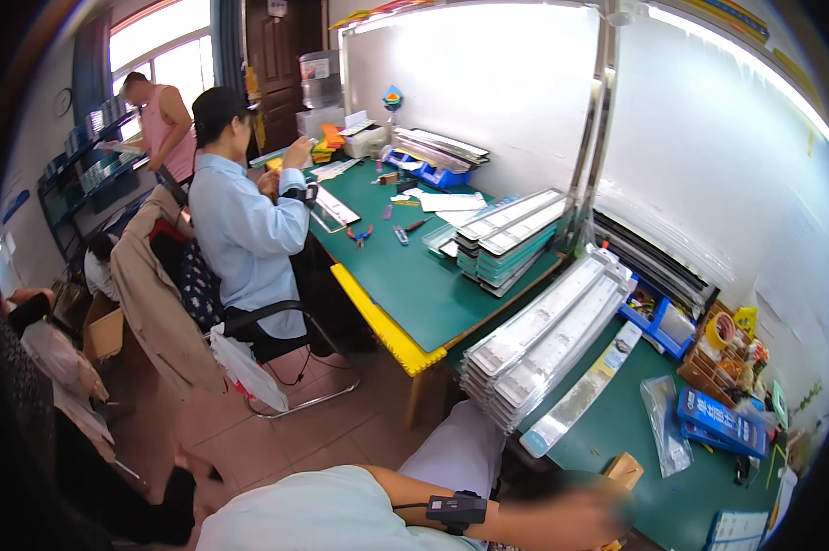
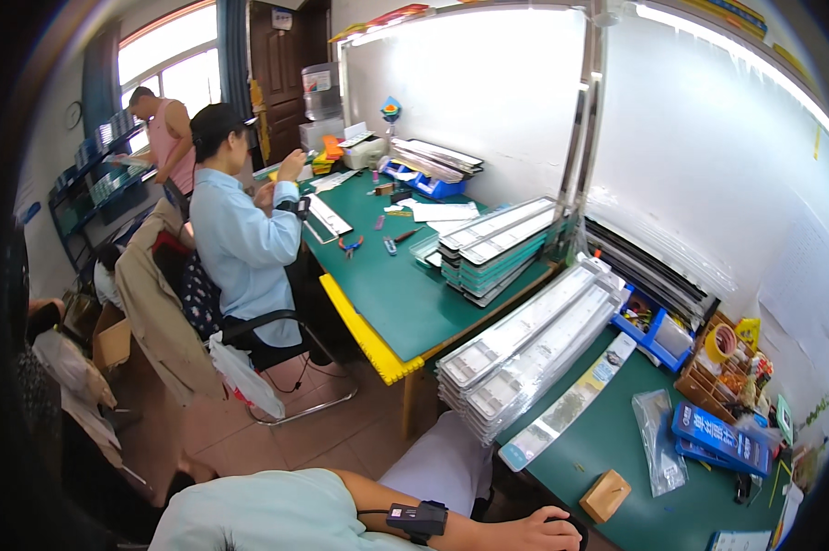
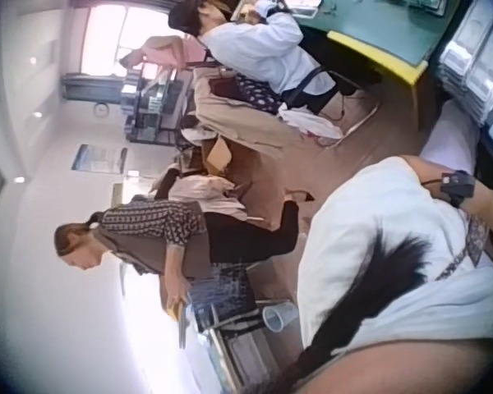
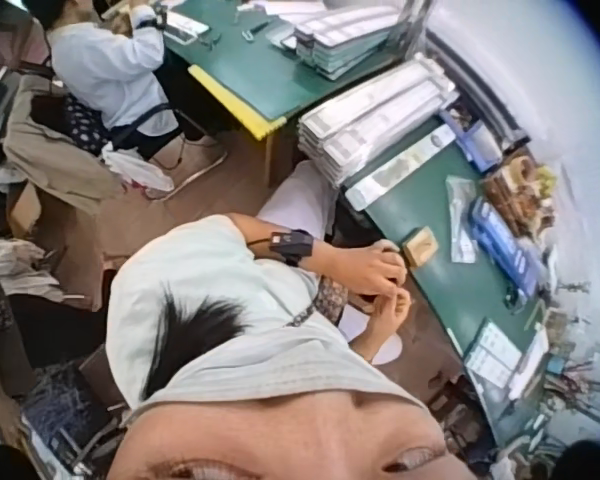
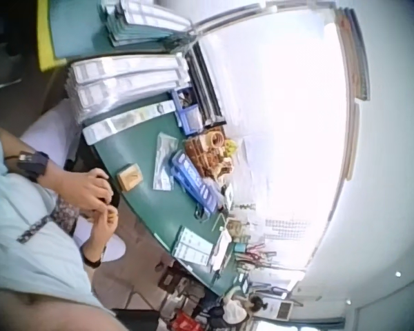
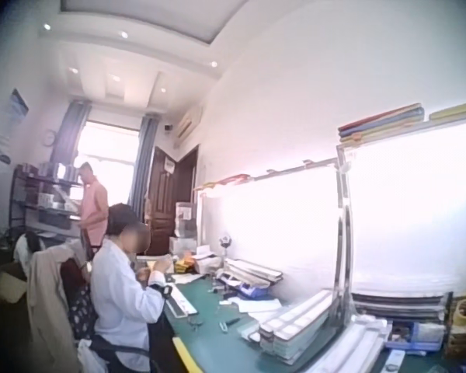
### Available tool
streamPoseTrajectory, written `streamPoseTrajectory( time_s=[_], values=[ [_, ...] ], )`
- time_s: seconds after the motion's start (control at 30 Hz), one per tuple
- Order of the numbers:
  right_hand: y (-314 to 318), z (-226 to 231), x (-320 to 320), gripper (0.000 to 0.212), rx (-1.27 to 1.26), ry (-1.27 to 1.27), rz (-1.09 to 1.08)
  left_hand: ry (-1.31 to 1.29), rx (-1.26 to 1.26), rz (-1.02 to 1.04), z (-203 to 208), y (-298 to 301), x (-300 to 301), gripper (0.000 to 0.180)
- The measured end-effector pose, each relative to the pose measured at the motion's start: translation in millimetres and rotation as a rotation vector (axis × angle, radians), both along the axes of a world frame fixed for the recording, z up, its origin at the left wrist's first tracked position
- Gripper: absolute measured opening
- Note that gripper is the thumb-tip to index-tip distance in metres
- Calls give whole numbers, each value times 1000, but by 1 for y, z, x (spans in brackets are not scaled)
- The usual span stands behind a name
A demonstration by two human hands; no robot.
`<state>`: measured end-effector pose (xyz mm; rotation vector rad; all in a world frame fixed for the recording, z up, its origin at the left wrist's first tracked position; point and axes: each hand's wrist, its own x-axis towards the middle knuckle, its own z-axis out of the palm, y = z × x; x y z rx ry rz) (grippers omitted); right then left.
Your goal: Peeling and assembling small components or film strips at a workbench in a workshop.
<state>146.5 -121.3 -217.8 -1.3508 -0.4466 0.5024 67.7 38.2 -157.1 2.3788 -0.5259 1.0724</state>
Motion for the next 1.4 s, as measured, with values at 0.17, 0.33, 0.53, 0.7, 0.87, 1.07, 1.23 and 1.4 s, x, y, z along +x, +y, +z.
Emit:
streamPoseTrajectory(
  time_s=[0.17,0.33,0.53,0.7,0.87,1.07,1.23,1.4],
  values=[
    [-2,13,-5,19,-25,-12,46,-2,-40,27,1,-2,-2,5],
    [-6,7,-2,16,-41,-83,52,-24,-69,88,3,1,-6,5],
    [-8,-16,8,11,-213,-339,16,146,-44,80,1,3,-8,10],
    [4,7,-5,9,-246,-597,26,216,-133,111,-26,-4,-6,9],
    [3,20,-11,11,-300,-734,36,137,-210,107,-42,-11,-6,12],
    [2,10,6,12,-319,-829,-304,312,-121,55,-48,-12,-5,8],
    [13,44,-15,11,-282,-848,-197,393,-528,17,6,20,-22,4],
    [6,63,-20,26,-233,-956,-66,181,-509,-82,22,21,-25,15]
  ],
)
